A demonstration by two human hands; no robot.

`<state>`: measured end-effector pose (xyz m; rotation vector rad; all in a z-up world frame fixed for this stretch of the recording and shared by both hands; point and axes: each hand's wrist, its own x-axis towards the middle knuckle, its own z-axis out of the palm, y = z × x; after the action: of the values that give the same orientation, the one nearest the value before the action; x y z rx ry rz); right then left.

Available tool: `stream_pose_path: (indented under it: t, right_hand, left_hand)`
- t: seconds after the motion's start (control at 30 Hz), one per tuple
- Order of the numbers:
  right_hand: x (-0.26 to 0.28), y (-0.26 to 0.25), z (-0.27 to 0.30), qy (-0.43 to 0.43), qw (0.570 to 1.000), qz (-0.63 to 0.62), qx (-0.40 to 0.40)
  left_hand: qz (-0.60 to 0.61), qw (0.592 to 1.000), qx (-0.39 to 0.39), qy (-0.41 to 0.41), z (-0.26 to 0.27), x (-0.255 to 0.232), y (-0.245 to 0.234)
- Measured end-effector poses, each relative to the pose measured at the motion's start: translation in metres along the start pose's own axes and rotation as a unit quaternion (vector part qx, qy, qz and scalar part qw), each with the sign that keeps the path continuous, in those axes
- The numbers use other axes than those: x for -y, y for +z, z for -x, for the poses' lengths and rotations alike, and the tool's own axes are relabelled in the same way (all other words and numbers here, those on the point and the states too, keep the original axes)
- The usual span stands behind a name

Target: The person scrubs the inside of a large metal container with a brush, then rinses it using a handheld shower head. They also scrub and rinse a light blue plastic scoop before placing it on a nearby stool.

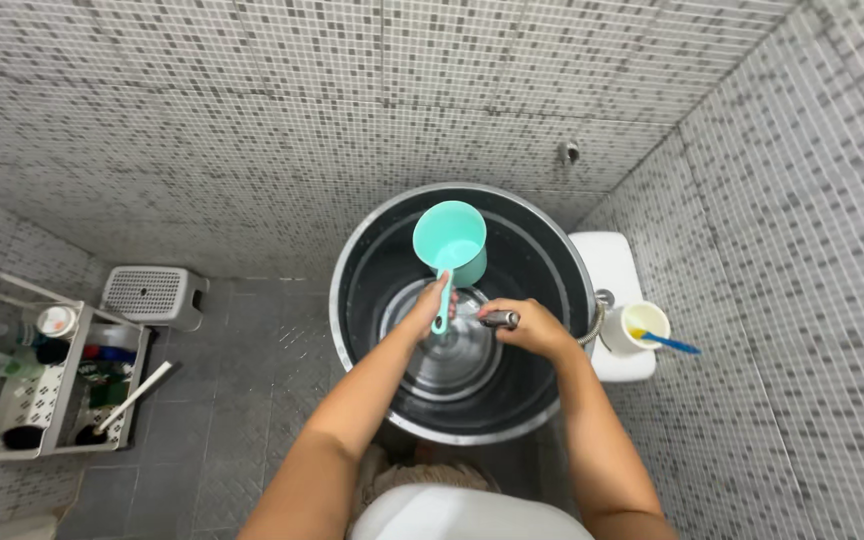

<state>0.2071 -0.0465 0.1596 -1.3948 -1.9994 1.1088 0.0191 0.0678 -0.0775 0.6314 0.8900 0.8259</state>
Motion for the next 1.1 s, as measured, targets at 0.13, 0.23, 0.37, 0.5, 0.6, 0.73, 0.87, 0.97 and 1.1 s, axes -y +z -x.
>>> stream_pose_path:
  t: [0.13, 0.23, 0.37, 0.5, 0.6, 0.73, 0.87, 0.97, 1.1]
  right_hand:
    - [-0.014, -0.005, 0.017, 0.026, 0.999, -0.037, -0.014]
    - [-0.012, -0.008, 0.024, 0.017, 0.998, -0.032, -0.047]
    - [-0.005, -0.004, 0.028, 0.075, 0.995, 0.058, -0.044]
    - [-0.006, 0.003, 0.034, 0.081, 0.995, 0.038, -0.033]
    - [-0.015, 0.013, 0.045, 0.079, 0.989, 0.023, -0.122]
    - [-0.031, 0.023, 0.052, 0.080, 0.981, -0.015, -0.178]
    - [-0.044, 0.036, 0.062, 0.146, 0.965, -0.050, -0.210]
    - [-0.045, 0.039, 0.069, 0.003, 0.986, -0.082, -0.142]
    - [-0.036, 0.039, 0.075, 0.056, 0.981, -0.044, -0.182]
  left_hand:
    - [-0.002, 0.998, 0.022, -0.051, 0.000, 0.011, 0.022]
    - [-0.020, 0.997, 0.033, -0.072, 0.002, 0.020, 0.036]
    - [-0.020, 0.995, 0.082, -0.056, 0.007, 0.028, 0.040]
    - [-0.126, 0.987, 0.101, -0.014, 0.012, 0.031, 0.042]
    - [-0.116, 0.990, 0.061, -0.048, 0.018, 0.037, 0.047]
    - [-0.106, 0.991, 0.042, -0.073, 0.017, 0.034, 0.052]
    - [-0.045, 0.994, 0.072, -0.063, 0.013, 0.041, 0.051]
    - [-0.096, 0.991, 0.098, 0.005, 0.006, 0.047, 0.057]
    - [-0.124, 0.988, 0.093, 0.006, 0.006, 0.049, 0.060]
